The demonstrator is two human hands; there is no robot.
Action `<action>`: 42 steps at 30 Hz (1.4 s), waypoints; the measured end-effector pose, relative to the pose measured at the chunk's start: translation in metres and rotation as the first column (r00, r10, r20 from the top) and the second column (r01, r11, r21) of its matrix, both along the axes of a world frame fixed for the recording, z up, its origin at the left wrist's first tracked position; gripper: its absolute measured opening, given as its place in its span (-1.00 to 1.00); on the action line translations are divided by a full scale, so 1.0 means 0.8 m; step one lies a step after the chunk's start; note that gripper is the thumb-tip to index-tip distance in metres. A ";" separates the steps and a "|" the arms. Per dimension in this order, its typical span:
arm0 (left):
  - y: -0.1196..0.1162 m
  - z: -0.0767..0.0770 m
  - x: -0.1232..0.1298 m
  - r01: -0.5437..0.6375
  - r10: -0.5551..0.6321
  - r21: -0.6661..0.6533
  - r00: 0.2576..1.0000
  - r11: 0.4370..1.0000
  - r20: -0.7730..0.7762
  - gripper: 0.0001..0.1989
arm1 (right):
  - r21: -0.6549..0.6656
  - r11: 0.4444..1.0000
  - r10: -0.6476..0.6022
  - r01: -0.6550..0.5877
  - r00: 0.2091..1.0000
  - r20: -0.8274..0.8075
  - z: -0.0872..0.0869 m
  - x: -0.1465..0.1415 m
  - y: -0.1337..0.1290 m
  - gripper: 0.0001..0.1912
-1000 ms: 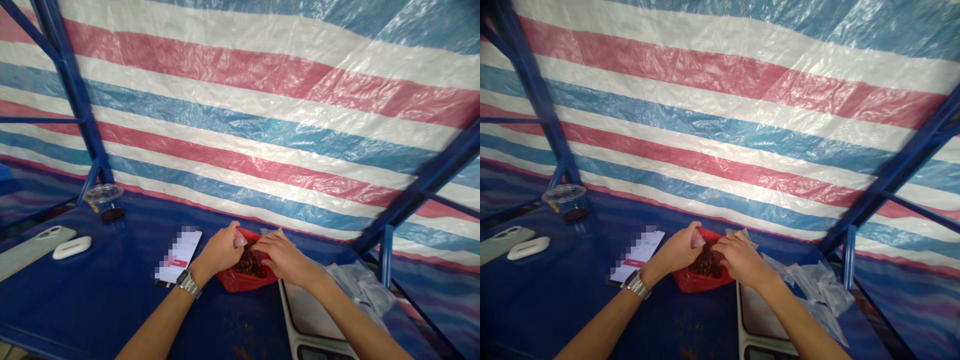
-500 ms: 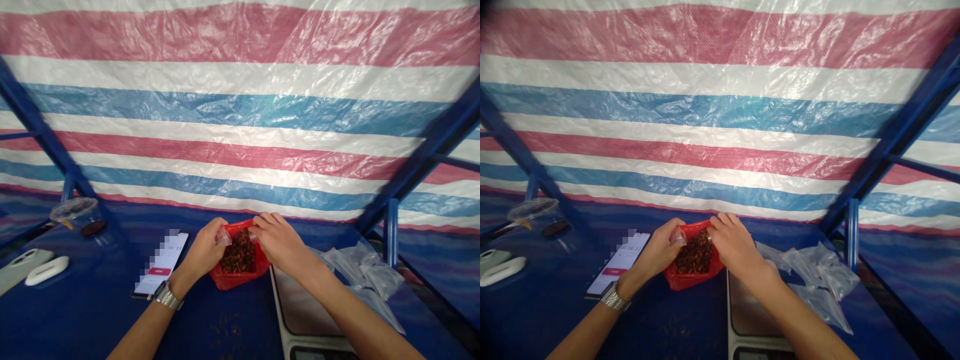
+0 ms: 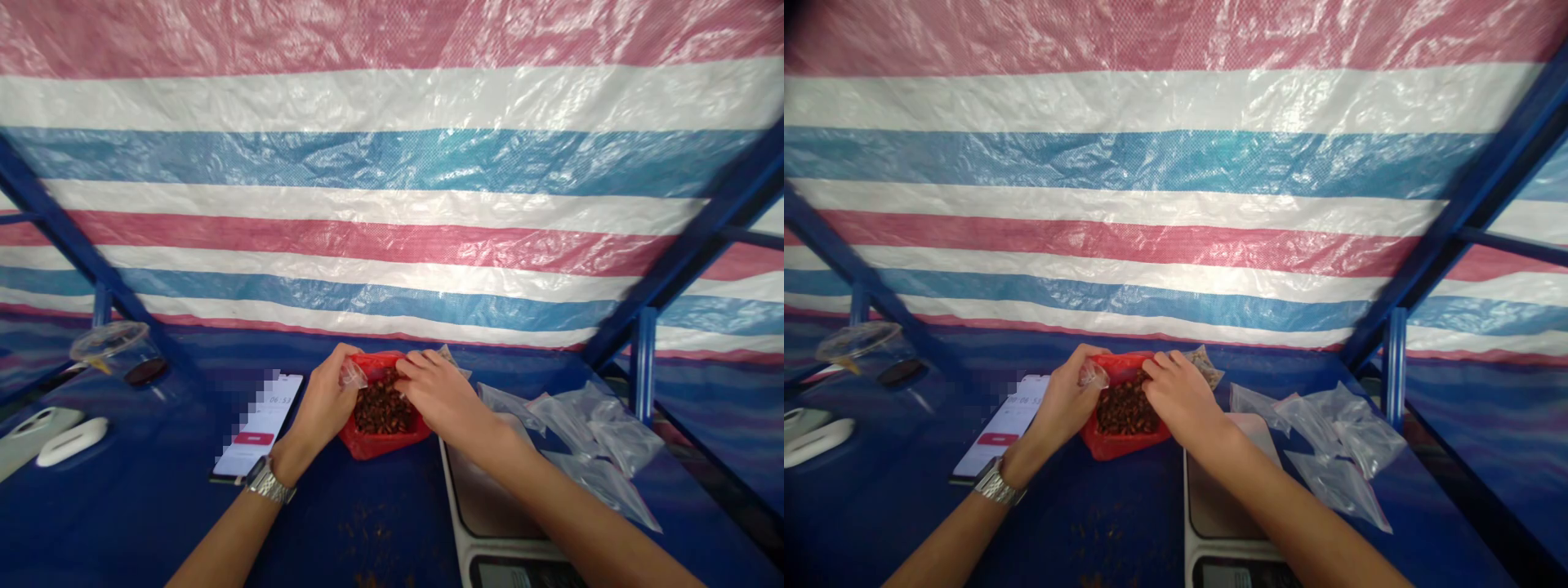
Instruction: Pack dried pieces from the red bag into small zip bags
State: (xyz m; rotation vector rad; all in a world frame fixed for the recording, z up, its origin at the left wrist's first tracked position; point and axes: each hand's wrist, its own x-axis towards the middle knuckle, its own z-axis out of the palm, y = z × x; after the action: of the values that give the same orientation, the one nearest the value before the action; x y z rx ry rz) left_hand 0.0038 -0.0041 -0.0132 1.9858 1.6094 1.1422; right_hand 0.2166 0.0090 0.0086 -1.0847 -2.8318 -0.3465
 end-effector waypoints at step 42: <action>0.019 -0.024 -0.019 -0.083 0.072 0.123 0.993 0.989 0.091 -0.53 | -0.464 0.885 -0.293 0.020 0.800 -0.524 -0.001 0.002 -0.007 -0.75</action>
State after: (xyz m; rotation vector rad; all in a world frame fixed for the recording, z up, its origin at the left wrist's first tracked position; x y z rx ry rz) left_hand -0.0118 0.0113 -0.0322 1.9360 1.6194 1.3713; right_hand 0.2181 0.0034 0.0080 -1.2361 -2.2941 0.5693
